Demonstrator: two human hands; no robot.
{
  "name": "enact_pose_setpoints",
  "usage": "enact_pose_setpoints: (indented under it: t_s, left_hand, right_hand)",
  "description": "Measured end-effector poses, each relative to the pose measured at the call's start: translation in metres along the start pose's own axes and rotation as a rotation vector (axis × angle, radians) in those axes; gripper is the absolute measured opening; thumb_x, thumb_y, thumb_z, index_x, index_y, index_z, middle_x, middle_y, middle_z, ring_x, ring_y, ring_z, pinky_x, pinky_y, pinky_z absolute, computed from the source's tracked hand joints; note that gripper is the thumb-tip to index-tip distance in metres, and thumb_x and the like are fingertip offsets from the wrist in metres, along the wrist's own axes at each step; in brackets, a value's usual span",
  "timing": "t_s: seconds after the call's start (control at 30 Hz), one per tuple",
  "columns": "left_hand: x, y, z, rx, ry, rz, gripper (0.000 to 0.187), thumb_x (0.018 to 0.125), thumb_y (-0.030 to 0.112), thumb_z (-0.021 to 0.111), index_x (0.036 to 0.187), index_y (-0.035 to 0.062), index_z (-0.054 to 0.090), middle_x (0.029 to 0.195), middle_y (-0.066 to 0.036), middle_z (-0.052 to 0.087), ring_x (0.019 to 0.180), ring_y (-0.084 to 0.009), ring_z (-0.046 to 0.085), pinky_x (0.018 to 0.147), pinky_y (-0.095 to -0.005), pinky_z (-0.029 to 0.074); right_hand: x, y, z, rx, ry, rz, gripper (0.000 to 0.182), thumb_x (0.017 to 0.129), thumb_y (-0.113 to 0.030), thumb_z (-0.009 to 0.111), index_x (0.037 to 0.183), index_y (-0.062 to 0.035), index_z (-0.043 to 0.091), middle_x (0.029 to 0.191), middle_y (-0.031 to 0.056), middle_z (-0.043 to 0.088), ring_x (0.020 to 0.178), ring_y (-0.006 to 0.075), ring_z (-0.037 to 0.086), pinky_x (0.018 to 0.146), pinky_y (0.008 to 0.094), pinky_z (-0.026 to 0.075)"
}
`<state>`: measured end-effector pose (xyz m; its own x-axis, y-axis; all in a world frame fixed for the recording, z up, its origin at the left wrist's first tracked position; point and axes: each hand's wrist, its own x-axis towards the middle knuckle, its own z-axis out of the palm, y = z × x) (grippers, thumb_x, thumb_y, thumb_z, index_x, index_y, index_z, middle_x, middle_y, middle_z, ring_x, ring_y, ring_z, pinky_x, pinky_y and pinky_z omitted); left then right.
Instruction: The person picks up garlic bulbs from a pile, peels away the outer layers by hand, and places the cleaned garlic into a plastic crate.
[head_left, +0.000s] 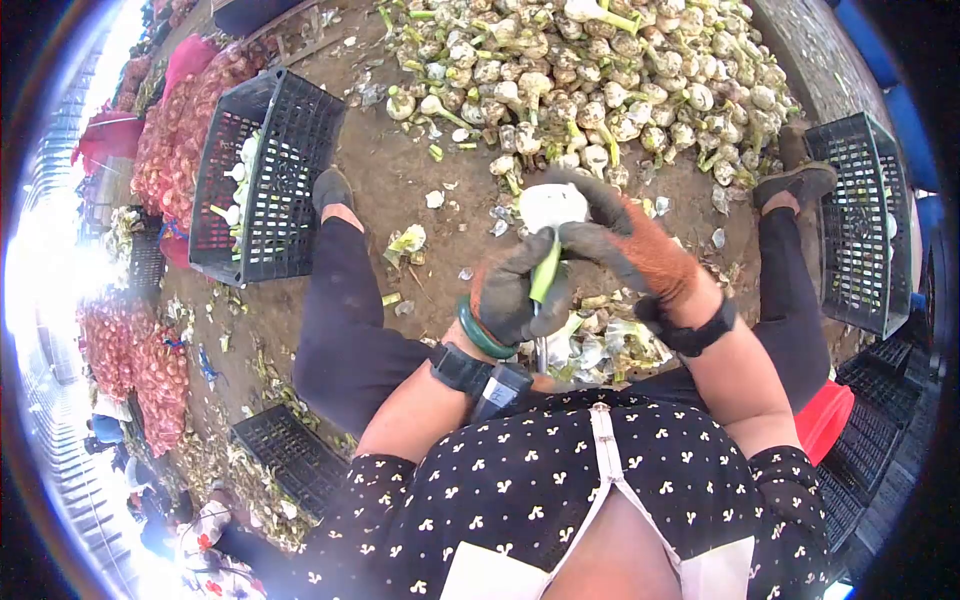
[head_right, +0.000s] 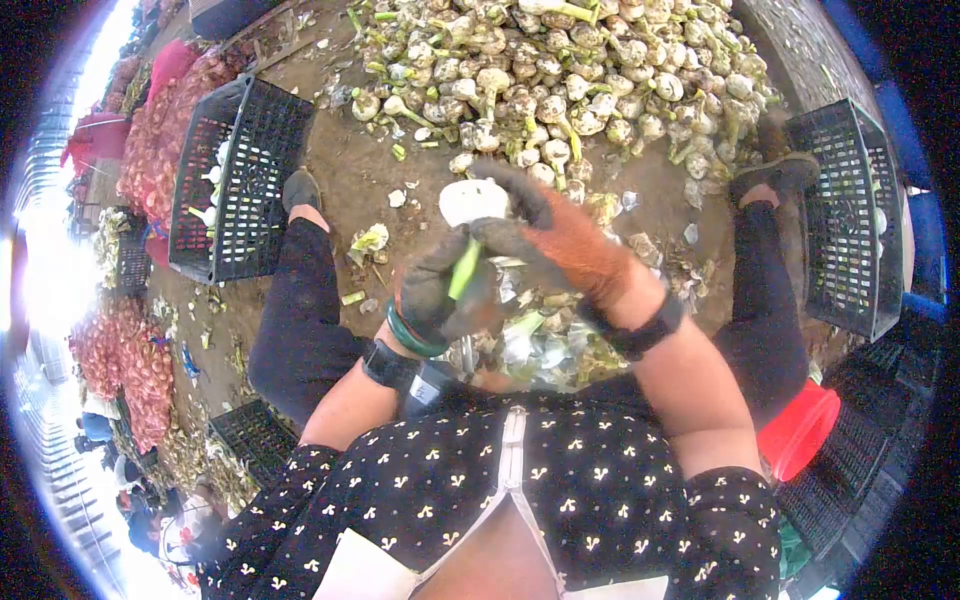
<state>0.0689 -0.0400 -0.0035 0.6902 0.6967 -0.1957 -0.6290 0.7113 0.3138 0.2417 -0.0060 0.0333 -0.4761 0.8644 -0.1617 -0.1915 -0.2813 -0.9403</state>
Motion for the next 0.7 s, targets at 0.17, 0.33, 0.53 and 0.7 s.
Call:
enact_pose_setpoints:
  t_s: [0.17, 0.33, 0.53, 0.7]
  left_hand:
    - [-0.004, 0.018, 0.018, 1.465, 0.725, 0.513, 0.026, 0.082, 0.028, 0.059, 0.090, 0.0042, 0.060, 0.059, -0.010, 0.057, 0.050, -0.0170, 0.057, 0.045, -0.0295, 0.045]
    - [-0.012, 0.023, 0.031, 2.246, 0.575, 0.740, 0.031, 0.068, 0.020, 0.068, 0.097, 0.0118, 0.062, 0.083, -0.012, 0.063, 0.070, -0.0307, 0.061, 0.062, -0.0381, 0.050]
    - [-0.015, 0.030, 0.022, 2.340, 0.399, 0.745, 0.033, 0.065, 0.016, 0.067, 0.096, 0.0103, 0.059, 0.085, -0.012, 0.060, 0.067, -0.0299, 0.060, 0.057, -0.0378, 0.049]
    - [-0.003, 0.042, 0.010, 2.499, 0.715, 0.160, 0.028, 0.075, 0.015, 0.054, 0.102, 0.0082, 0.054, 0.092, -0.014, 0.061, 0.083, -0.0288, 0.062, 0.062, -0.0421, 0.049]
  right_hand:
    - [-0.001, 0.012, -0.001, -0.138, 0.152, -0.019, 0.049, 0.077, -0.019, 0.068, 0.119, -0.0032, 0.049, 0.107, 0.0077, 0.058, 0.097, 0.0155, 0.055, 0.084, 0.0294, 0.045]
    - [0.000, 0.012, -0.007, -0.658, 0.157, -0.034, 0.047, 0.068, -0.020, 0.070, 0.110, -0.0040, 0.056, 0.098, 0.0124, 0.063, 0.088, 0.0226, 0.061, 0.078, 0.0322, 0.048]
    - [-0.005, 0.007, -0.002, -0.736, 0.032, -0.037, 0.054, 0.065, -0.019, 0.072, 0.114, -0.0042, 0.053, 0.101, 0.0136, 0.062, 0.091, 0.0219, 0.060, 0.080, 0.0330, 0.047]
    - [-0.010, -0.007, 0.007, -0.633, -0.043, -0.047, 0.071, 0.064, -0.017, 0.074, 0.126, -0.0048, 0.042, 0.103, 0.0131, 0.061, 0.094, 0.0212, 0.059, 0.083, 0.0334, 0.046]
